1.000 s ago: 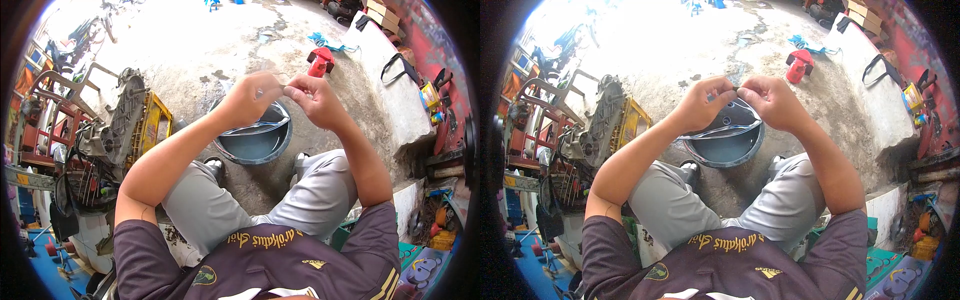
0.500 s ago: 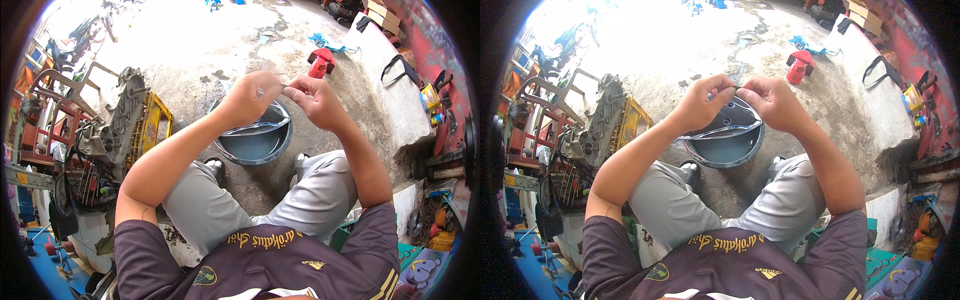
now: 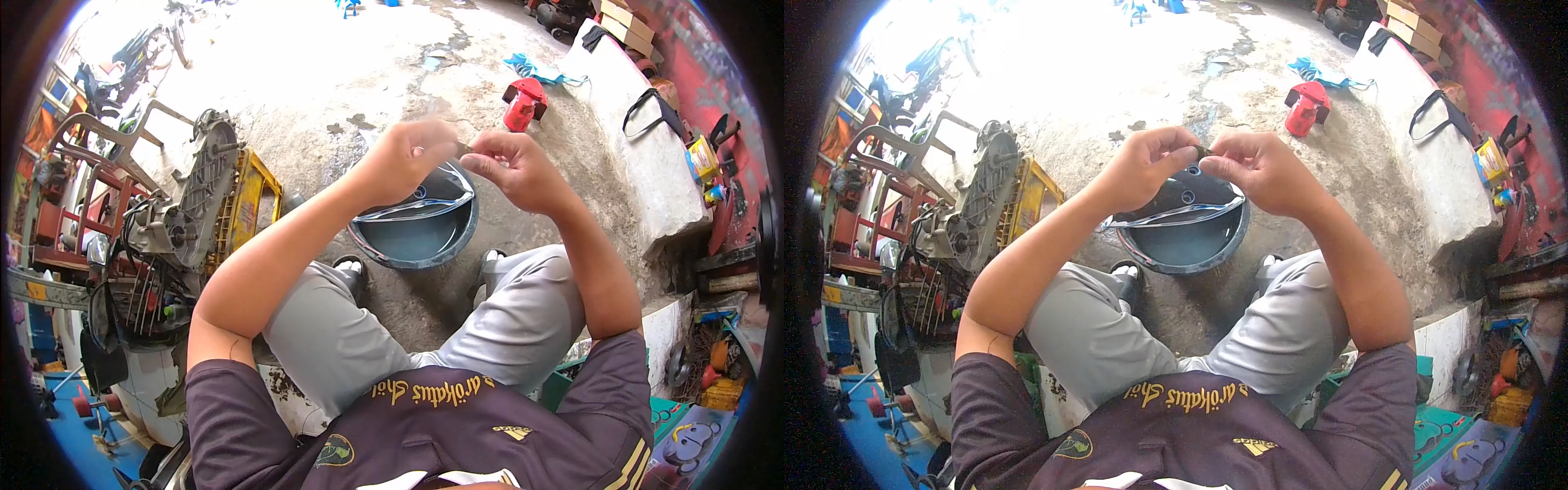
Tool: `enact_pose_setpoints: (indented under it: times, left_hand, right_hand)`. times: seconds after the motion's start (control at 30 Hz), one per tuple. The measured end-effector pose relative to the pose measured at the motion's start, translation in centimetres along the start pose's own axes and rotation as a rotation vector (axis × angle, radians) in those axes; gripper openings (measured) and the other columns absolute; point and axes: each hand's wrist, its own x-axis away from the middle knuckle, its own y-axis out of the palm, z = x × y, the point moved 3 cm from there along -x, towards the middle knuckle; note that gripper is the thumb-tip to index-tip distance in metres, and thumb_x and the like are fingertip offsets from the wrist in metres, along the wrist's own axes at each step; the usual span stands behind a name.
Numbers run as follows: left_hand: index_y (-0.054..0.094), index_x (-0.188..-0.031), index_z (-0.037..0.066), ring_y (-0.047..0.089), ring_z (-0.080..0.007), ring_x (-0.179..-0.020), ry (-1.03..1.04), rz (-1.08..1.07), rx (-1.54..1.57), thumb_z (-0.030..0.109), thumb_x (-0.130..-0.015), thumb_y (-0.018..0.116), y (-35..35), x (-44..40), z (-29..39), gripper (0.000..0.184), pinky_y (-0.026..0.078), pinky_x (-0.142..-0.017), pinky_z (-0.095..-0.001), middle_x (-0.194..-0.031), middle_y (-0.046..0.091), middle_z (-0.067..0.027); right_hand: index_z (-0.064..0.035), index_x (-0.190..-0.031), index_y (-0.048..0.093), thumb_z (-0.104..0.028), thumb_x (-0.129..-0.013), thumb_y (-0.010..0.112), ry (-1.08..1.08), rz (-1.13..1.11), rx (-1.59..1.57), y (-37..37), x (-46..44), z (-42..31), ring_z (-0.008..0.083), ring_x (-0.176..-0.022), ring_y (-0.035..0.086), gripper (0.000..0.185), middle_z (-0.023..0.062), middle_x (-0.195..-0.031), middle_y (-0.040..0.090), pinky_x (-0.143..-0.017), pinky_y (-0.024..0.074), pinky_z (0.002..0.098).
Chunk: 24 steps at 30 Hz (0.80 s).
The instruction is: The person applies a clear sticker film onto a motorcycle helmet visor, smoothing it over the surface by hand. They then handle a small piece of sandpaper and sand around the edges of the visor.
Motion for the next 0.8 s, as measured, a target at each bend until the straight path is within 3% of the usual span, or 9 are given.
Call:
enact_pose_setpoints:
  times: [0.07,0.13,0.17,0.23,0.37,0.57,0.63,0.8]
  left_hand:
    - [0.073,-0.119,0.001,0.06,-0.0079,-0.093,-0.015,-0.015,-0.014,0.019,-0.106,0.067,0.01,0.07,0.15,0.023,0.05,-0.086,-0.0287,-0.099,0.071,0.0]
    - [0.073,-0.119,0.002,0.06,-0.0079,-0.093,-0.03,-0.03,-0.027,0.019,-0.106,0.067,0.02,0.13,0.3,0.022,0.05,-0.086,-0.0287,-0.099,0.071,0.0004]
    - [0.073,-0.118,0.002,0.06,-0.0078,-0.093,-0.037,-0.039,-0.021,0.019,-0.106,0.067,0.03,0.12,0.38,0.022,0.05,-0.085,-0.0284,-0.098,0.071,0.0003]
    - [0.074,-0.117,0.001,0.06,-0.0077,-0.092,-0.044,-0.049,-0.014,0.019,-0.106,0.068,0.09,0.14,0.56,0.022,0.05,-0.085,-0.0281,-0.098,0.071,0.0003]
    - [0.074,-0.115,0.001,0.059,-0.0075,-0.092,-0.025,-0.061,-0.038,0.018,-0.105,0.069,0.05,0.26,0.76,0.02,0.05,-0.085,-0.0283,-0.098,0.071,0.0004]
    - [0.074,-0.113,0.0,0.06,-0.0076,-0.093,-0.027,-0.098,0.01,0.017,-0.105,0.07,0.25,0.21,0.15,0.02,0.05,-0.086,-0.0293,-0.098,0.071,-0.0001]
    - [0.074,-0.113,0.0,0.06,-0.0076,-0.094,-0.036,-0.098,0.019,0.017,-0.105,0.069,0.27,0.17,0.07,0.02,0.051,-0.086,-0.0294,-0.098,0.071,-0.0002]
    - [0.074,-0.112,0.0,0.06,-0.0076,-0.092,-0.045,-0.085,0.05,0.017,-0.105,0.069,0.11,0.23,0.21,0.019,0.05,-0.085,-0.0286,-0.097,0.071,-0.0006]
  right_hand:
    - [-0.0015,-0.104,0.076,-0.028,-0.1,0.077,0.014,-0.027,0.018,-0.07,0.09,0.09,0.0095,-0.078,0.057,0.026,0.0006,-0.081,0.065,-0.072,0.0473,0.0295]
    - [-0.0019,-0.101,0.074,-0.022,-0.101,0.077,0.081,-0.083,-0.002,-0.08,0.16,0.02,0.0095,-0.092,0.059,0.02,0.0002,-0.091,0.066,-0.085,0.0484,0.0302]
    - [-0.0019,-0.101,0.074,-0.022,-0.101,0.077,0.081,-0.082,-0.002,-0.06,0.17,0.19,0.0095,-0.092,0.059,0.02,0.0002,-0.091,0.066,-0.085,0.0484,0.0302]
    - [-0.0025,-0.103,0.076,-0.029,-0.099,0.078,-0.015,-0.053,-0.035,-0.06,0.22,0.39,0.0083,-0.077,0.055,0.026,-0.001,-0.079,0.063,-0.07,0.0463,0.0292]
    - [-0.0012,-0.097,0.073,-0.023,-0.1,0.078,0.12,-0.123,-0.066,-0.29,0.44,-0.02,0.009,-0.087,0.058,0.023,-0.0005,-0.087,0.062,-0.083,0.0482,0.03]
    - [-0.0004,-0.093,0.072,-0.027,-0.1,0.079,0.087,-0.147,-0.033,-0.2,0.49,-0.45,0.0077,-0.083,0.054,0.028,-0.002,-0.084,0.059,-0.075,0.0453,0.029]
    - [-0.0009,-0.098,0.077,-0.03,-0.101,0.077,0.053,-0.131,-0.09,-0.09,0.48,-0.33,0.0063,-0.074,0.053,0.029,-0.0024,-0.076,0.062,-0.067,0.0445,0.0282]
    - [-0.0012,-0.098,0.077,-0.031,-0.101,0.077,0.078,-0.142,-0.044,-0.41,0.3,0.15,0.0069,-0.074,0.054,0.03,-0.0021,-0.076,0.063,-0.069,0.0458,0.0283]
